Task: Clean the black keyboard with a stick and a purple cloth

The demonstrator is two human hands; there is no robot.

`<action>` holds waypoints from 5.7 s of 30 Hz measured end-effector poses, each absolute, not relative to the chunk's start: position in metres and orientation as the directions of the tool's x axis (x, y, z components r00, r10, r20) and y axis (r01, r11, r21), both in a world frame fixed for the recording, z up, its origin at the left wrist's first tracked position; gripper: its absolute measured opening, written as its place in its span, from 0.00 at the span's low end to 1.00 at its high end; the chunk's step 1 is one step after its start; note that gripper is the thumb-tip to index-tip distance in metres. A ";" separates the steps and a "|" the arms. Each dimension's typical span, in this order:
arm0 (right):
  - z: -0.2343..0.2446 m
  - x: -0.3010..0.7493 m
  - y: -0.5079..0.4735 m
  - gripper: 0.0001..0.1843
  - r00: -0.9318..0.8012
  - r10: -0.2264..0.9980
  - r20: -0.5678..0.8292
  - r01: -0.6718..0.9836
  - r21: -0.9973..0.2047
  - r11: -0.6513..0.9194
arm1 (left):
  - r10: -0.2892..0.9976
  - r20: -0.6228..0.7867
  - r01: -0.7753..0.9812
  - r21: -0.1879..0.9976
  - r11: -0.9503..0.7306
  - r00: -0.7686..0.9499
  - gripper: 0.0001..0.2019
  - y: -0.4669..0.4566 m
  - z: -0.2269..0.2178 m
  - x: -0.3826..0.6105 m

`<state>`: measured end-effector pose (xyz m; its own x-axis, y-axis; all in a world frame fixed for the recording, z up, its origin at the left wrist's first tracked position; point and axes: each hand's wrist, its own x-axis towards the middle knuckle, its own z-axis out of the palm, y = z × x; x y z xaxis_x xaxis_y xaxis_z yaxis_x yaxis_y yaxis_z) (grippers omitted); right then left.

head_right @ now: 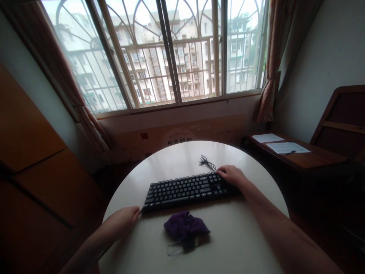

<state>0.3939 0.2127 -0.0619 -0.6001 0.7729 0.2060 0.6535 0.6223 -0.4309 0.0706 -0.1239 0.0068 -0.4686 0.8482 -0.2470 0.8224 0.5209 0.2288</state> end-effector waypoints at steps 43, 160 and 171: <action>-0.015 0.381 0.157 0.15 -0.489 0.583 0.649 0.330 -0.481 0.812 | 0.911 0.044 0.058 0.998 -0.022 -0.410 0.17 0.003 0.026 0.108; 0.023 0.405 0.083 0.23 -0.505 0.852 -0.137 0.863 -0.103 0.495 | 0.992 0.125 0.995 0.097 -0.008 -0.004 0.26 0.013 -0.026 0.131; 0.007 0.450 0.025 0.27 -0.534 0.837 -0.123 0.845 -0.045 0.533 | 0.993 0.117 0.994 0.107 -0.004 -0.008 0.26 0.013 -0.026 0.129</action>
